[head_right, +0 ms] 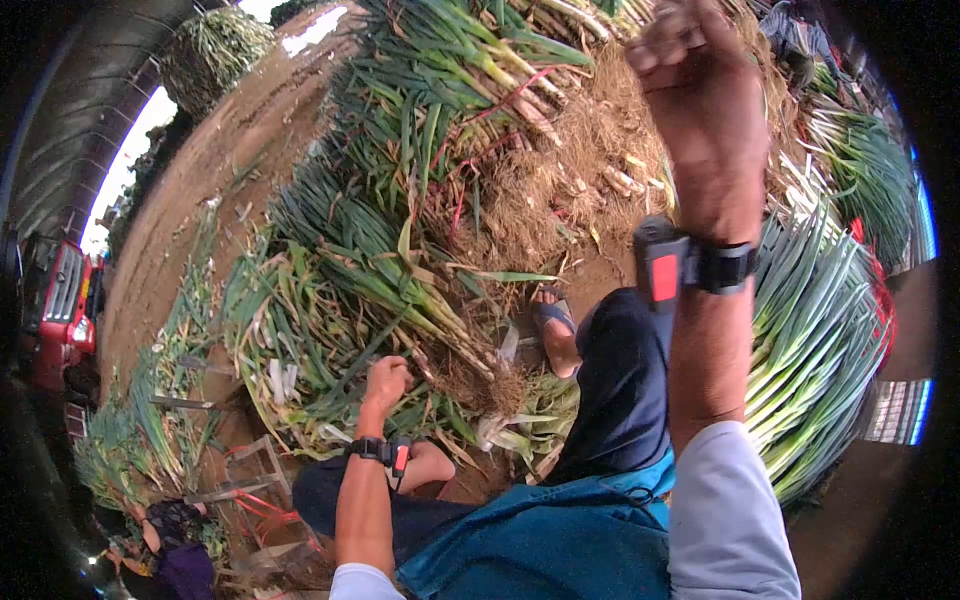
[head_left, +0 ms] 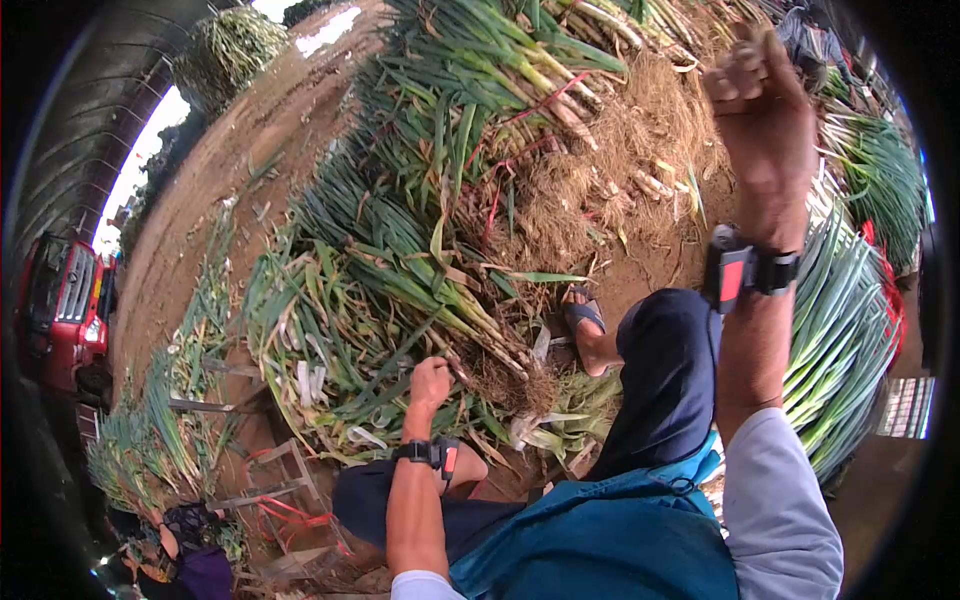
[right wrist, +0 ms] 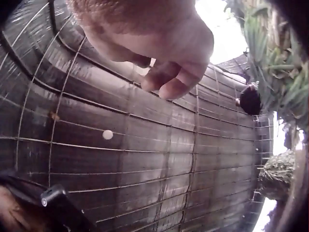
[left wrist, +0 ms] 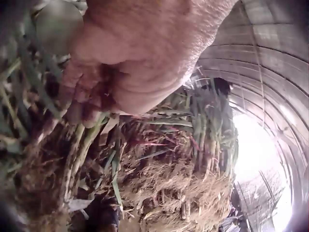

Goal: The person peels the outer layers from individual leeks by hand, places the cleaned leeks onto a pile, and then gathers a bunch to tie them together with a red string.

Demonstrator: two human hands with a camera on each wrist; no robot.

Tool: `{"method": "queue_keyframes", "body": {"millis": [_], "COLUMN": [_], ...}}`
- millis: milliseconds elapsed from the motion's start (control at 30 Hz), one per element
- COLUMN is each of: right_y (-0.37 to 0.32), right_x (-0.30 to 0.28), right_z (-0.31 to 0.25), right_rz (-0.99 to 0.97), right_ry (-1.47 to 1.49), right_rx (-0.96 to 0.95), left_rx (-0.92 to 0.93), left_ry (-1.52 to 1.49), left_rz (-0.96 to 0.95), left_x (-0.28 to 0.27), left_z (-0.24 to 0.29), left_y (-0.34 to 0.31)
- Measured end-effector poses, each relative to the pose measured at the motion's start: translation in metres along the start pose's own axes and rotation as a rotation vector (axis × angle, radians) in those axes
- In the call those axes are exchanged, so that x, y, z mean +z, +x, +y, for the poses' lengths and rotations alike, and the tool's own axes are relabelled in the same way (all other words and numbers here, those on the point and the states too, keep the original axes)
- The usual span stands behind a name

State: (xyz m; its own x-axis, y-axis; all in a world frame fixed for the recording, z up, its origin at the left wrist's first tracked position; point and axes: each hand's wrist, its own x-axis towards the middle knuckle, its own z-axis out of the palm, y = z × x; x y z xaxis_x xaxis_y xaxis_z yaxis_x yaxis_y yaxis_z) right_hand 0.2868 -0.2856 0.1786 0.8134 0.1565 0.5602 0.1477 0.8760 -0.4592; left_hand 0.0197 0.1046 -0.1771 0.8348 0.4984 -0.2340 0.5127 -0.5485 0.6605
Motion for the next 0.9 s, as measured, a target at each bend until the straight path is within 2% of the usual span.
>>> {"method": "queue_keyframes", "body": {"millis": [33, 67, 133, 167, 233, 267, 300, 400, 500, 533, 633, 667, 767, 800, 833, 900], "right_y": [-0.002, -0.01, -0.036, -0.048, -0.071, -0.078, -0.082, -0.08, -0.081, -0.084, -0.087, -0.089, -0.092, -0.095, -0.097, -0.104], "right_x": [-0.018, -0.021, -0.029, -0.037, -0.064, -0.062, -0.056, -0.037, -0.018, -0.017, -0.01, -0.015, -0.009, -0.014, -0.011, -0.003], "right_z": [0.028, 0.048, 0.087, 0.106, 0.134, 0.141, 0.144, 0.159, 0.171, 0.176, 0.185, 0.187, 0.188, 0.191, 0.191, 0.2], "right_rz": [-0.066, 0.05, 0.249, 0.333, 0.497, 0.561, 0.524, 0.428, 0.347, 0.326, 0.271, 0.217, 0.141, 0.048, -0.112, -0.244], "right_ry": [-0.06, -0.11, -0.244, -0.337, -0.521, -0.477, -0.54, -0.692, -0.801, -0.788, -0.823, -0.784, -0.894, -0.956, -1.043, -1.059], "right_rx": [0.019, 0.095, 0.219, 0.269, 0.376, 0.45, 0.469, 0.487, 0.579, 0.581, 0.634, 0.624, 0.74, 0.749, 0.687, 0.633], "left_rx": [-0.173, -0.241, -0.384, -0.476, -0.613, -0.611, -0.613, -0.558, -0.586, -0.611, -0.641, -0.756, -0.642, -0.778, -0.55, -0.584], "left_ry": [-0.174, -0.261, -0.425, -0.545, -0.591, -0.505, -0.417, -0.13, 0.098, 0.011, -0.057, -0.135, -0.707, -0.791, -1.173, -1.301], "left_rz": [-0.18, -0.181, -0.16, -0.122, -0.029, 0.012, 0.052, 0.074, -0.174, -0.198, -0.058, -0.054, 0.054, 0.175, 0.021, -0.058], "left_x": [0.01, 0.03, 0.072, 0.08, 0.112, 0.135, 0.157, 0.145, 0.148, 0.146, 0.169, 0.165, 0.132, 0.121, 0.098, 0.04], "left_z": [0.002, -0.004, -0.021, -0.009, -0.028, -0.056, -0.083, -0.04, -0.042, -0.041, -0.058, -0.053, -0.043, -0.032, -0.028, 0.025], "left_y": [0.008, 0.013, 0.026, 0.023, 0.037, 0.052, 0.067, 0.089, 0.118, 0.121, 0.12, 0.122, 0.094, 0.087, 0.077, 0.055]}}
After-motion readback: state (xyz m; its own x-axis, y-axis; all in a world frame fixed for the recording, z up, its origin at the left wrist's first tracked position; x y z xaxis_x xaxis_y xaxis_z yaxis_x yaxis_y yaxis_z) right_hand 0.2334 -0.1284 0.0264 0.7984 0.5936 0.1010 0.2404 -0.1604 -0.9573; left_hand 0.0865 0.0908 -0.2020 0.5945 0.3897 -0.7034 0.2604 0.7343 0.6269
